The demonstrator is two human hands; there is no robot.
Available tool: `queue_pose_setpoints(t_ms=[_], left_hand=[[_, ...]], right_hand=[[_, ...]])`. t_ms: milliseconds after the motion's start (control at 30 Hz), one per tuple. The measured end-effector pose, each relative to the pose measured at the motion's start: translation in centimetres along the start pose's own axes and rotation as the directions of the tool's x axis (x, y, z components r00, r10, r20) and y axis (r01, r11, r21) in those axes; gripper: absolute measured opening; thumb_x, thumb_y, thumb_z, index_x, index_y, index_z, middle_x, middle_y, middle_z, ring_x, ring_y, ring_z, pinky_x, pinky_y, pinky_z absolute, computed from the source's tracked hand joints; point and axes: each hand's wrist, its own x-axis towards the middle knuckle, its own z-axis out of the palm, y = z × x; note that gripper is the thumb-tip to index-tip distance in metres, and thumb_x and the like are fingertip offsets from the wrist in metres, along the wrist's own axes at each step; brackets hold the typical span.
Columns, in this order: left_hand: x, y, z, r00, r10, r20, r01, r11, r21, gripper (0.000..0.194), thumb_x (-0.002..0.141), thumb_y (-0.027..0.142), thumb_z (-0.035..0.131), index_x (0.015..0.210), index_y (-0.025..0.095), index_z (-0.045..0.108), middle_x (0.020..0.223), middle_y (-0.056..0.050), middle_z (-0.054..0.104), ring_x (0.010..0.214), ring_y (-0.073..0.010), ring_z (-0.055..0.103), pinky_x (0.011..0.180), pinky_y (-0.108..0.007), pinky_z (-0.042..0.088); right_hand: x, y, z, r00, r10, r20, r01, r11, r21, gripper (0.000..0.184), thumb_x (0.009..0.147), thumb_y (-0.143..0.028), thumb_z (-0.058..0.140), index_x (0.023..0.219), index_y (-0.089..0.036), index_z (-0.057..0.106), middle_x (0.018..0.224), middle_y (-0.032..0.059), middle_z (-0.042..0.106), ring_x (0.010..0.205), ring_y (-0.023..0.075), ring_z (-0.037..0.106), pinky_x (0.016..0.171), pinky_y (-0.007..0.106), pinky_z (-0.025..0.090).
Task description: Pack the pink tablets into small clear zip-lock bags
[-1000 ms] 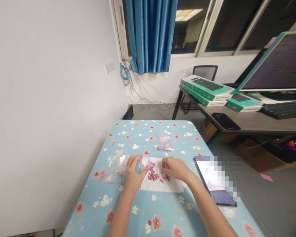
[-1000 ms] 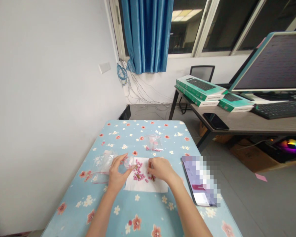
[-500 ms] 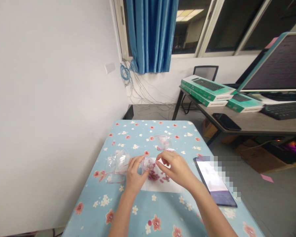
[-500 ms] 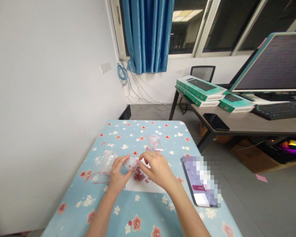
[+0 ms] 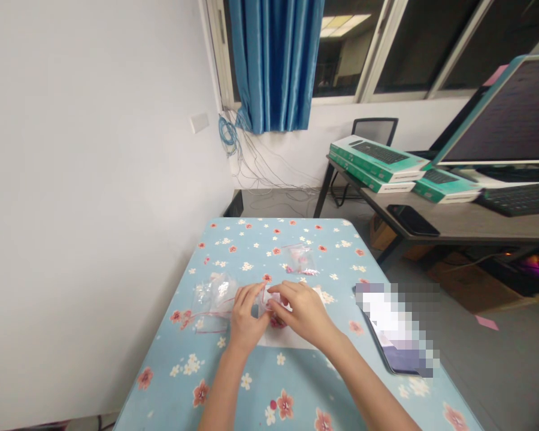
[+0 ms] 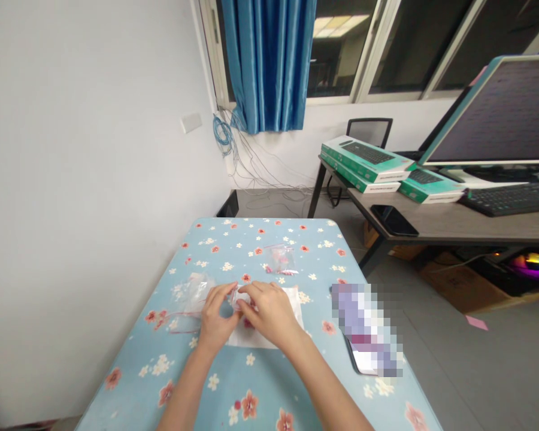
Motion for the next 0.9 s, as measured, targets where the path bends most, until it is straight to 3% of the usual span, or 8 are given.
queue_pose_setpoints(t_ms=[200,367,467,667,900], left_hand=[[0.2,-0.2,-0.2,0.999,-0.052,-0.011,0.052,0.999,-0.015,0.046,0.071,0.014,0.068,0.115,0.023,0.055,0.102,-0.005,0.063,0.094,-0.0197,0.058,0.080,-0.034,0.051],[0.3,-0.5,-0.2,0.993,-0.102,-0.054,0.100,0.994,-0.041,0.048,0.069,0.019,0.073,0.114,0.022,0.056,0.098,-0.005,0.062,0.087,-0.0184,0.059,0.074,-0.033,0.052],[0.3,-0.4,-0.3,0.991,-0.123,-0.055,0.120,0.991,-0.057,0.047,0.069,0.021,0.072,0.114,0.021,0.056,0.098,-0.005,0.062,0.085,-0.0177,0.059,0.072,-0.032,0.052],[0.3,-0.5,-0.3,0.988,-0.140,-0.058,0.135,0.988,-0.074,0.048,0.069,0.023,0.073,0.114,0.021,0.056,0.097,-0.006,0.063,0.085,-0.0177,0.060,0.071,-0.031,0.052],[0.3,-0.6,-0.3,0.988,-0.149,-0.051,0.145,0.987,-0.076,0.048,0.070,0.023,0.072,0.115,0.021,0.056,0.097,-0.006,0.064,0.085,-0.0178,0.060,0.071,-0.031,0.052]], right_hand=[[-0.4,1.7,-2.9,0.992,0.119,-0.044,-0.118,0.992,0.034,0.019,0.090,-0.033,0.049,0.096,-0.020,0.062,0.071,0.0004,0.060,0.067,0.0147,0.055,0.069,0.027,0.037],[-1.0,4.0,-4.4,0.951,0.235,0.202,-0.225,0.972,-0.071,0.013,0.083,-0.028,0.054,0.088,-0.022,0.063,0.071,-0.0005,0.062,0.064,0.0140,0.055,0.057,0.024,0.032],[-1.1,5.0,-3.8,0.906,0.284,0.314,-0.251,0.958,-0.141,0.010,0.078,-0.023,0.056,0.081,-0.021,0.065,0.070,0.0001,0.064,0.063,0.0140,0.055,0.055,0.023,0.028],[-0.8,5.5,-1.8,0.871,0.268,0.411,-0.222,0.962,-0.158,0.017,0.071,-0.018,0.059,0.085,-0.022,0.068,0.071,0.0004,0.066,0.068,0.0155,0.057,0.054,0.023,0.026],[-0.8,5.5,-0.7,0.846,0.309,0.434,-0.232,0.947,-0.221,0.014,0.071,-0.023,0.062,0.083,-0.022,0.069,0.074,0.0029,0.068,0.074,0.0194,0.060,0.054,0.024,0.025]])
